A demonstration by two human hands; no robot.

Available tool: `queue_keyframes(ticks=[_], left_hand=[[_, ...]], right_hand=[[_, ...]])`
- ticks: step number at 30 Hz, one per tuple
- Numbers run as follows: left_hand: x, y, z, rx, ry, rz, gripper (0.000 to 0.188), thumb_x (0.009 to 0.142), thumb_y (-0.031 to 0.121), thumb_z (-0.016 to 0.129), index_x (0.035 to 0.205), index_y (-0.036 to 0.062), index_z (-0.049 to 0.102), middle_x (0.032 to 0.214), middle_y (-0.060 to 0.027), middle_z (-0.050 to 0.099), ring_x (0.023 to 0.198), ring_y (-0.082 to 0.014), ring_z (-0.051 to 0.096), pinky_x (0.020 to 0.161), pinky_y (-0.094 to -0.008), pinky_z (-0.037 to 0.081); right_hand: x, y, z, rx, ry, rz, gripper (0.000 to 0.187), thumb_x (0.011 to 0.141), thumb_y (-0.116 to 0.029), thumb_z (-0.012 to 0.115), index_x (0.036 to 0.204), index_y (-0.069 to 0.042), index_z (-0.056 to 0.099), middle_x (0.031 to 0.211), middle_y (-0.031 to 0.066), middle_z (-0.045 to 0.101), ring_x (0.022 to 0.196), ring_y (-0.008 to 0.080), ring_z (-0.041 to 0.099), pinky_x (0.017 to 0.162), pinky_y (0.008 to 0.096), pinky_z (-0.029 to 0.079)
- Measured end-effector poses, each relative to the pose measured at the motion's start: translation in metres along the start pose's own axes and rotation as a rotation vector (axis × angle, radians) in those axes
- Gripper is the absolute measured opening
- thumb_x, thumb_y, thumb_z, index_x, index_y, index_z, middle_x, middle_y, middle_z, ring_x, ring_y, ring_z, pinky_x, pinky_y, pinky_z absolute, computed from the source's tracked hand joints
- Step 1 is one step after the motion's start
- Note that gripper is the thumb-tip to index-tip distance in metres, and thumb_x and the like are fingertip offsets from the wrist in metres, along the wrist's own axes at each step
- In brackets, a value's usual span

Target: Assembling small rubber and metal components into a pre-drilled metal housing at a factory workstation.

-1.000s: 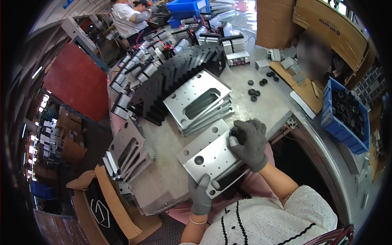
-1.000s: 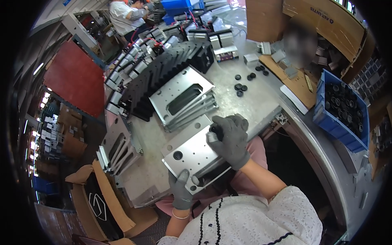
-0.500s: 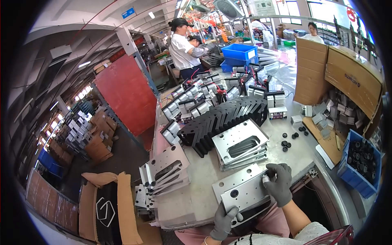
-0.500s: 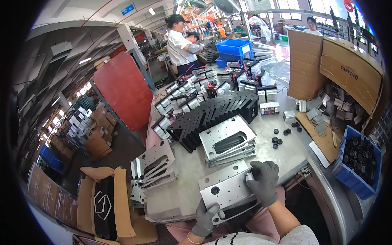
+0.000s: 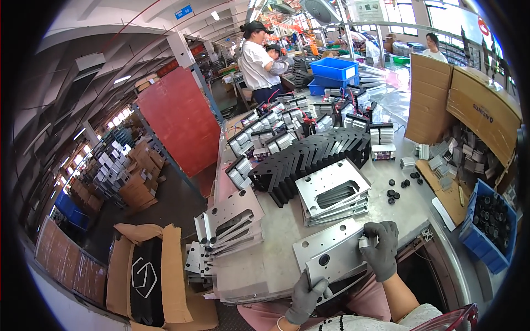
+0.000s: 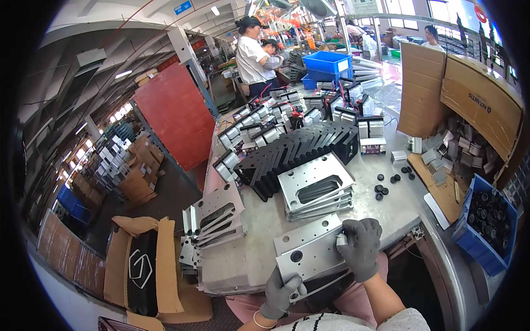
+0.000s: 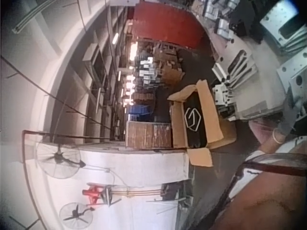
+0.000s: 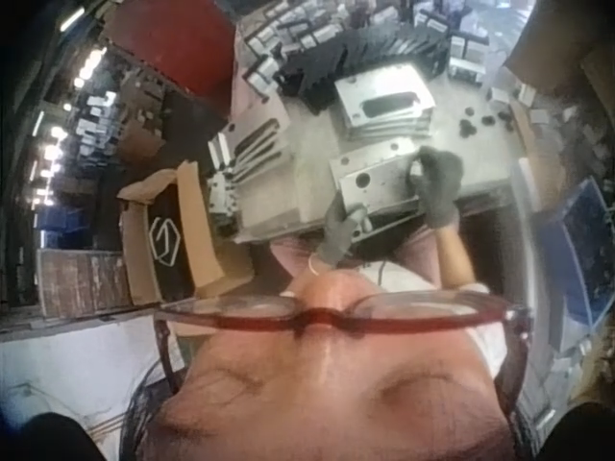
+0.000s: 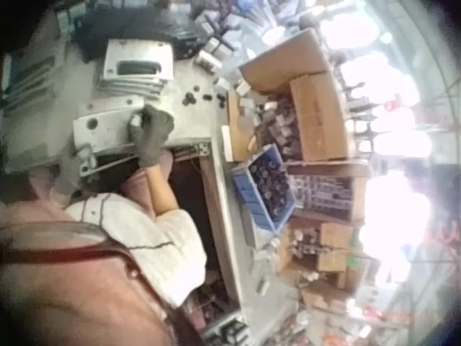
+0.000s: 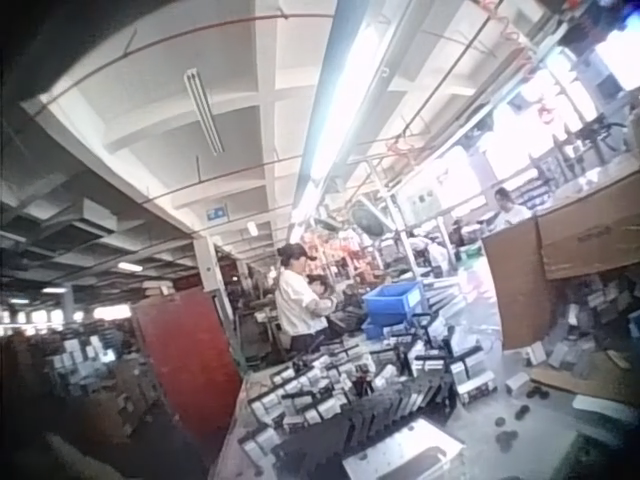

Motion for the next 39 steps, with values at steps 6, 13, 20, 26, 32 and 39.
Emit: queue_keyframes(ticks=[6,13,20,26,32,39], left_hand=[[-0.006,0.016,0.003,0.054,-0.027,-0.043,0.033,0.091,0.01,0.058,0.119,-0.0041,0.049,0.074,-0.0079,0.063,0.061,-0.0133,0.06,0.055,-0.0252,0.046],[0.003,0.016,-0.003,-0.147,0.027,-0.087,0.04,0.088,0.005,0.054,0.125,-0.0056,0.045,0.079,-0.0093,0.063,0.061,-0.015,0.061,0.053,-0.0242,0.045],[0.007,0.016,0.001,-0.188,0.03,-0.103,0.043,0.086,0.004,0.054,0.126,-0.0065,0.044,0.088,-0.0124,0.064,0.061,-0.0166,0.062,0.051,-0.0263,0.047],[0.007,0.019,-0.006,-0.244,0.048,-0.101,0.047,0.084,0.003,0.054,0.128,-0.0086,0.043,0.093,-0.0169,0.064,0.058,-0.0198,0.062,0.055,-0.0301,0.052],[0.015,0.021,-0.003,-0.283,0.052,-0.095,0.059,0.082,0.001,0.051,0.138,-0.0085,0.036,0.101,-0.0183,0.063,0.058,-0.0188,0.062,0.055,-0.0277,0.053],[0.014,0.027,0.001,-0.234,0.012,-0.095,0.068,0.081,0.001,0.049,0.146,-0.0034,0.029,0.105,-0.0188,0.062,0.058,-0.0186,0.062,0.054,-0.0273,0.053]], right_hand=[[0.005,0.001,0.003,0.364,-0.069,-0.215,0.041,0.09,-0.029,0.056,0.122,-0.002,0.055,0.112,0.0235,0.055,0.094,0.0382,0.059,0.083,0.0404,0.049],[0.012,0.005,0.008,0.312,-0.202,-0.141,0.038,0.091,-0.029,0.056,0.117,-0.003,0.06,0.104,0.0211,0.061,0.083,0.0365,0.064,0.073,0.0398,0.051],[0.011,0.017,0.011,0.304,-0.298,-0.14,0.038,0.09,-0.029,0.06,0.118,-0.004,0.06,0.102,0.0203,0.061,0.084,0.0363,0.064,0.073,0.0398,0.051],[0.01,0.012,0.014,0.21,-0.353,-0.133,0.03,0.09,-0.026,0.06,0.118,-0.013,0.061,0.099,0.0148,0.062,0.08,0.0356,0.065,0.068,0.042,0.053],[0.015,0.012,0.016,0.149,-0.398,-0.116,0.029,0.091,-0.026,0.058,0.118,-0.015,0.06,0.1,0.0146,0.062,0.08,0.0361,0.065,0.068,0.0433,0.054],[0.016,0.023,0.014,0.214,-0.443,-0.084,0.036,0.086,-0.031,0.067,0.116,-0.01,0.063,0.097,0.0162,0.062,0.082,0.0345,0.064,0.071,0.0395,0.052]])
Point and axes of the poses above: each hand's wrist, its own x-axis towards the middle knuckle, its own z-axis out of the palm, y = z × x, the point moved 6 cm from there along x, towards the middle knuckle
